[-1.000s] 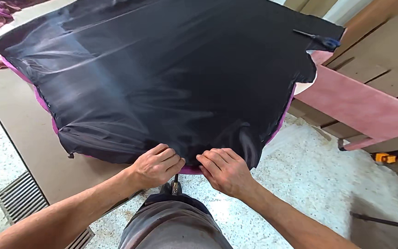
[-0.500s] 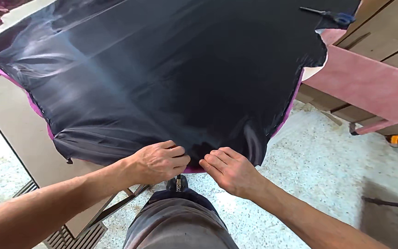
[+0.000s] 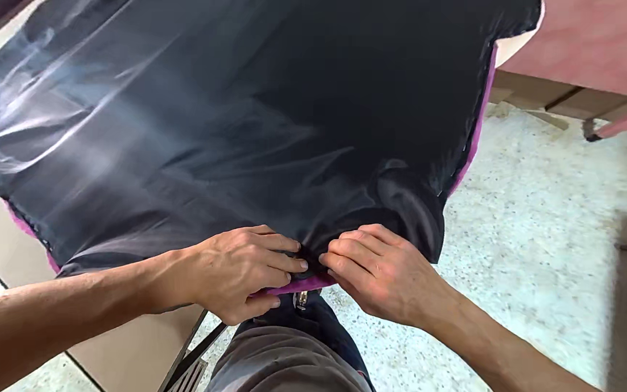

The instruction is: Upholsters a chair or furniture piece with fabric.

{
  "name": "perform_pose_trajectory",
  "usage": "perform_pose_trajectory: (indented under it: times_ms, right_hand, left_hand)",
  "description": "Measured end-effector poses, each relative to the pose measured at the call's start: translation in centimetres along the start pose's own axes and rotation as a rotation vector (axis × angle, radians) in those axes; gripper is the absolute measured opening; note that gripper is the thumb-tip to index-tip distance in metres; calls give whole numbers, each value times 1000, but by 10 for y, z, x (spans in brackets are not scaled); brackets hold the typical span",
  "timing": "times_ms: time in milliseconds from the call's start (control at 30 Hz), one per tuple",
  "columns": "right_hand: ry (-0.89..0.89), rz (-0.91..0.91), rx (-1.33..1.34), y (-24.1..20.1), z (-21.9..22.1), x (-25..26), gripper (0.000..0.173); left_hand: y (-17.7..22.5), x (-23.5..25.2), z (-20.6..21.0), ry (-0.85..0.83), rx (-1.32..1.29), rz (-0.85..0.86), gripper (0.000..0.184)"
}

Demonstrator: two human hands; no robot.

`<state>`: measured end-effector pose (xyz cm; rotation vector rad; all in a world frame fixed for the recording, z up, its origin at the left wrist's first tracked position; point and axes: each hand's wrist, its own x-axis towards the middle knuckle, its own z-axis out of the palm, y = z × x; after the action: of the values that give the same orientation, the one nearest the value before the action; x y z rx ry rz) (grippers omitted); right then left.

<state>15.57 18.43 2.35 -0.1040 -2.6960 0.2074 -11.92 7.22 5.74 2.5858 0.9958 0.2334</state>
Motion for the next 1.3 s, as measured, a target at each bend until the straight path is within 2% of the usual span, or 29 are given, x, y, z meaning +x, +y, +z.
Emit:
perform_pose_trajectory:
  times_ms: [267, 367, 500, 600, 733, 800, 867, 1100, 1300]
  right_hand:
    - [82, -108, -105, 5, -9, -2, 18]
    - [50, -131, -127, 4, -7, -10, 19]
    - [35, -91, -128, 4, -6, -13, 20]
    - [63, -56, -127, 3, -7, -12, 27]
    - [90, -62, -140, -5, -4, -5, 29]
    - [112, -71, -150, -7, -2, -3, 24]
    - [146, -88, -140, -7, -2, -3, 17]
    - [50, -176, -125, -3, -6, -17, 29]
    - [48, -191, -137, 0, -12, -11, 27]
  left_hand:
    - [-7, -3, 7, 115, -43, 47, 26]
    - [-6, -5, 9, 137, -41, 55, 27]
    - [19, -3, 22, 303, 43, -124, 27]
    - [37, 1, 33, 400, 141, -243, 27]
    - [40, -6, 45, 527, 297, -205, 17]
    - [40, -9, 46, 572, 304, -175, 16]
    - [40, -10, 45, 584, 318, -159, 16]
    - [39, -10, 41, 500, 439, -62, 21]
    - [37, -10, 41, 478, 448, -44, 20]
